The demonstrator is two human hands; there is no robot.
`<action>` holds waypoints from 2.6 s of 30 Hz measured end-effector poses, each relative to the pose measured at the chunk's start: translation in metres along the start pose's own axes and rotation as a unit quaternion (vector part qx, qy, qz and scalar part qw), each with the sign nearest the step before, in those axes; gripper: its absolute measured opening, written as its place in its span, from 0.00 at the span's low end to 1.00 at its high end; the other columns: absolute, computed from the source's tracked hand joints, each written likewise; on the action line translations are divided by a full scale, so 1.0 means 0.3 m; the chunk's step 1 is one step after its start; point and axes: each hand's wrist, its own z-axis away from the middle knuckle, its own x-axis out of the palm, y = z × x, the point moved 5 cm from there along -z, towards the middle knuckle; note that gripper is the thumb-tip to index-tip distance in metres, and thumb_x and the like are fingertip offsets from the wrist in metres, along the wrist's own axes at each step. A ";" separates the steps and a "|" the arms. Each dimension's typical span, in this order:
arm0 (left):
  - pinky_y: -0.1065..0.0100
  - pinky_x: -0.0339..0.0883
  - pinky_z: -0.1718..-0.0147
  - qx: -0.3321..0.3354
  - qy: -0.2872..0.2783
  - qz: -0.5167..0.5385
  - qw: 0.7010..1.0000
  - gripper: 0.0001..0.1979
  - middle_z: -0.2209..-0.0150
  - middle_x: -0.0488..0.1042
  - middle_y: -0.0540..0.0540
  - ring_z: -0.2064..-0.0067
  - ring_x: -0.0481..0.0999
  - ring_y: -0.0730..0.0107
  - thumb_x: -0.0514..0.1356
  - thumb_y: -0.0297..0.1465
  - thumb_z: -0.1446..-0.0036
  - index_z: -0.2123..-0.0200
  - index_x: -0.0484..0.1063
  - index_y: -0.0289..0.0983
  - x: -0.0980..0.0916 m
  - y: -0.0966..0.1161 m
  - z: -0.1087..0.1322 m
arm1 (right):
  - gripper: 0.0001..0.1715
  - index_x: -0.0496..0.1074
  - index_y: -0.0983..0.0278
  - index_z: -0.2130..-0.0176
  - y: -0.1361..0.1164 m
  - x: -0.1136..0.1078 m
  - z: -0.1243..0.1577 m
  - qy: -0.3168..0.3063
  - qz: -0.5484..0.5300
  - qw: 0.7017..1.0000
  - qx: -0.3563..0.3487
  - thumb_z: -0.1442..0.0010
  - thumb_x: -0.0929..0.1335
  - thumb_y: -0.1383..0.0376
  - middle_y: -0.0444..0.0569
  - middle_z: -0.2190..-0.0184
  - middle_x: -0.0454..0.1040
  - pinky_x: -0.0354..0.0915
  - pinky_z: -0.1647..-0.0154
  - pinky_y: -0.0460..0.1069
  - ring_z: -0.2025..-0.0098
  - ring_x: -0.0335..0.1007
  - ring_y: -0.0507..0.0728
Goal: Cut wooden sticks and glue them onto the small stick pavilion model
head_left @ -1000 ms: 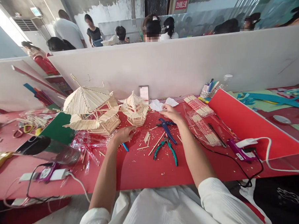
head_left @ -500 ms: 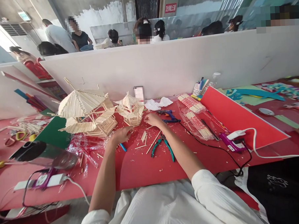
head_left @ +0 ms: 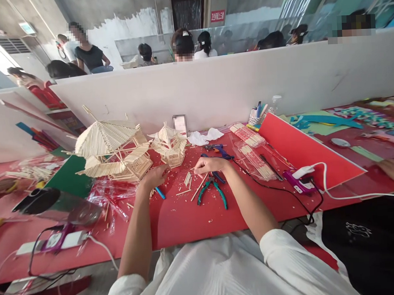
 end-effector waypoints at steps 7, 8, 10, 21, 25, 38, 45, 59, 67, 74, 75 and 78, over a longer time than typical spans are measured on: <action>0.66 0.64 0.63 -0.032 0.086 0.002 0.996 0.07 0.63 0.78 0.44 0.63 0.76 0.62 0.53 0.31 0.37 0.60 0.71 0.39 -0.028 -0.015 -0.004 | 0.22 0.73 0.64 0.73 0.123 -0.030 -0.031 0.299 0.102 0.943 0.100 0.34 0.65 0.54 0.45 0.77 0.74 0.55 0.70 0.46 0.74 0.68 0.53; 0.66 0.65 0.63 -0.043 0.101 0.006 0.994 0.08 0.62 0.78 0.44 0.62 0.76 0.62 0.53 0.32 0.36 0.59 0.71 0.39 -0.028 -0.020 -0.008 | 0.18 0.73 0.64 0.72 0.135 -0.024 -0.037 0.318 0.103 0.938 0.097 0.34 0.66 0.56 0.46 0.76 0.76 0.57 0.69 0.46 0.73 0.70 0.53; 0.65 0.65 0.62 -0.073 0.134 0.022 0.988 0.10 0.61 0.78 0.42 0.60 0.77 0.60 0.53 0.34 0.35 0.56 0.71 0.38 -0.019 -0.032 -0.019 | 0.11 0.74 0.63 0.69 0.156 -0.011 -0.046 0.339 0.102 0.931 0.093 0.37 0.68 0.60 0.47 0.73 0.78 0.59 0.66 0.47 0.70 0.73 0.55; 0.65 0.67 0.59 -0.120 0.205 0.137 0.962 0.13 0.62 0.79 0.41 0.61 0.78 0.61 0.55 0.35 0.34 0.52 0.72 0.35 0.086 -0.057 -0.106 | 0.21 0.71 0.66 0.48 0.288 -0.165 -0.108 0.451 0.019 0.891 0.052 0.40 0.62 0.73 0.58 0.49 0.76 0.68 0.48 0.53 0.49 0.74 0.58; 0.67 0.66 0.62 -0.123 0.207 0.123 0.963 0.09 0.64 0.78 0.42 0.63 0.76 0.63 0.54 0.34 0.34 0.58 0.71 0.36 0.087 -0.071 -0.112 | 0.26 0.73 0.65 0.48 0.287 -0.262 -0.218 0.447 -0.018 0.894 0.018 0.45 0.63 0.75 0.55 0.48 0.77 0.62 0.40 0.55 0.46 0.72 0.58; 0.63 0.64 0.58 -0.224 0.232 0.046 0.945 0.13 0.57 0.78 0.38 0.55 0.77 0.54 0.51 0.29 0.35 0.52 0.72 0.38 0.043 -0.139 -0.055 | 0.13 0.78 0.65 0.60 0.289 -0.232 -0.325 0.404 -0.105 0.909 0.014 0.47 0.70 0.66 0.48 0.64 0.81 0.67 0.52 0.50 0.59 0.74 0.57; 0.61 0.65 0.55 -0.240 0.235 0.050 0.940 0.15 0.57 0.79 0.36 0.54 0.78 0.50 0.52 0.33 0.34 0.50 0.74 0.38 0.042 -0.139 -0.051 | 0.13 0.76 0.66 0.64 0.312 -0.226 -0.353 0.417 -0.135 0.898 0.032 0.51 0.75 0.63 0.48 0.69 0.80 0.66 0.60 0.48 0.65 0.73 0.55; 0.61 0.67 0.54 -0.228 0.243 0.067 0.940 0.17 0.52 0.80 0.36 0.51 0.78 0.51 0.52 0.33 0.33 0.47 0.75 0.37 0.047 -0.158 -0.053 | 0.18 0.72 0.65 0.65 0.360 -0.221 -0.320 0.427 -0.158 0.885 0.097 0.52 0.76 0.59 0.40 0.78 0.71 0.55 0.76 0.44 0.77 0.63 0.50; 0.61 0.67 0.53 -0.232 0.237 0.062 0.941 0.18 0.52 0.80 0.36 0.51 0.78 0.51 0.52 0.34 0.33 0.46 0.75 0.36 0.047 -0.163 -0.055 | 0.21 0.71 0.64 0.62 0.342 -0.212 -0.326 0.419 -0.166 0.887 0.098 0.52 0.78 0.59 0.36 0.80 0.67 0.50 0.80 0.44 0.82 0.54 0.47; 0.63 0.67 0.55 -0.223 0.239 0.057 0.943 0.17 0.54 0.80 0.38 0.52 0.78 0.53 0.52 0.34 0.34 0.47 0.75 0.38 0.039 -0.152 -0.049 | 0.20 0.72 0.64 0.64 0.341 -0.216 -0.330 0.423 -0.162 0.886 0.099 0.53 0.78 0.58 0.41 0.76 0.73 0.54 0.79 0.43 0.79 0.61 0.48; 0.63 0.67 0.55 -0.221 0.239 0.057 0.944 0.17 0.55 0.80 0.38 0.53 0.78 0.54 0.52 0.34 0.34 0.48 0.75 0.38 0.038 -0.150 -0.048 | 0.20 0.72 0.65 0.63 0.340 -0.218 -0.330 0.424 -0.160 0.886 0.099 0.53 0.78 0.59 0.42 0.76 0.74 0.54 0.79 0.44 0.79 0.61 0.49; 0.64 0.67 0.56 -0.211 0.236 0.058 0.947 0.16 0.57 0.81 0.39 0.55 0.78 0.55 0.52 0.35 0.34 0.50 0.76 0.38 0.038 -0.147 -0.047 | 0.19 0.73 0.65 0.63 0.337 -0.225 -0.330 0.430 -0.157 0.884 0.098 0.54 0.78 0.61 0.44 0.74 0.75 0.55 0.78 0.44 0.78 0.62 0.49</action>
